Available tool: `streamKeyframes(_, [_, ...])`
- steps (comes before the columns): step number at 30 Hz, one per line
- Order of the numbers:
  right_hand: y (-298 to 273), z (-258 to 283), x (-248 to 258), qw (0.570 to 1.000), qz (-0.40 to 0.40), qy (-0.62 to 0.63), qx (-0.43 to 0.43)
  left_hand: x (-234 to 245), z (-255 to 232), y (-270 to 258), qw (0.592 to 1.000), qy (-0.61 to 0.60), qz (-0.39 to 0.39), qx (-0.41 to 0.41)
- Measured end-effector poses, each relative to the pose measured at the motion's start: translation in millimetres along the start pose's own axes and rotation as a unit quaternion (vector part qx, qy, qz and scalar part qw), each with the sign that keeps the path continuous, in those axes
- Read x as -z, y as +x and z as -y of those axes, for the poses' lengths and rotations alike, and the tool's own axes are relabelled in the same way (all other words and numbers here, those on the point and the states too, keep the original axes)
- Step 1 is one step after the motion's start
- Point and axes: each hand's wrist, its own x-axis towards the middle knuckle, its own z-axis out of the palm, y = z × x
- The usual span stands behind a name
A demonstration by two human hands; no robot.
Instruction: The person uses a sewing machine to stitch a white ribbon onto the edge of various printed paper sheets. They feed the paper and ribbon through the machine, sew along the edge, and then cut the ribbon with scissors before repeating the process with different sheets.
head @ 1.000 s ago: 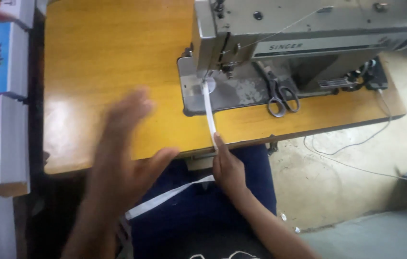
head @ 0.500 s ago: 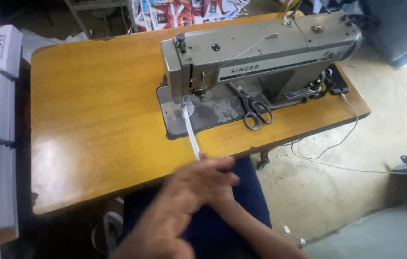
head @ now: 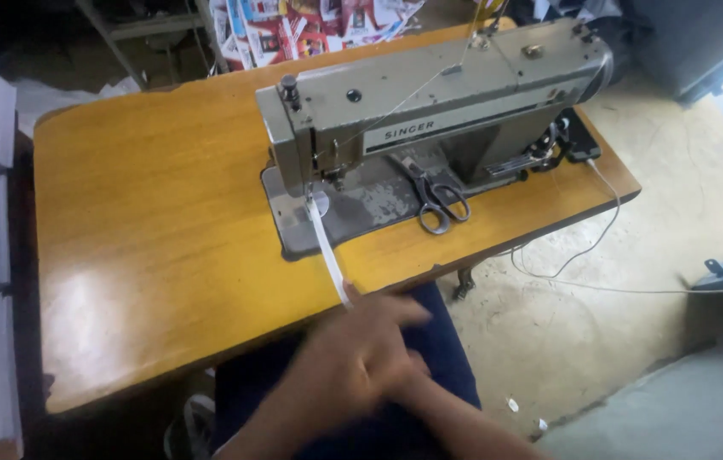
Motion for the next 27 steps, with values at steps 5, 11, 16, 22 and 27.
streamKeyframes(5, [135, -128, -258, 0.202, -0.106, -0.973, 0.026, 32, 97, 15, 0.927, 0.296, -0.199, 0.113])
streamKeyframes(11, [153, -142, -281, 0.197, -0.135, -0.971, 0.012, 61, 166, 30, 0.898, 0.366, -0.237, 0.057])
streamKeyframes(16, [151, -139, -278, 0.191, -0.121, -0.974, 0.030, 63, 174, 33, 0.888, 0.407, -0.186, 0.102])
streamKeyframes(22, [152, -142, -280, 0.189, -0.104, -0.976, 0.041, 59, 186, 29, 0.875, 0.437, -0.174, 0.117])
streamKeyframes(27, [145, -138, -272, 0.181, -0.116, -0.976, 0.029, 59, 188, 28, 0.870, 0.444, -0.177, 0.118])
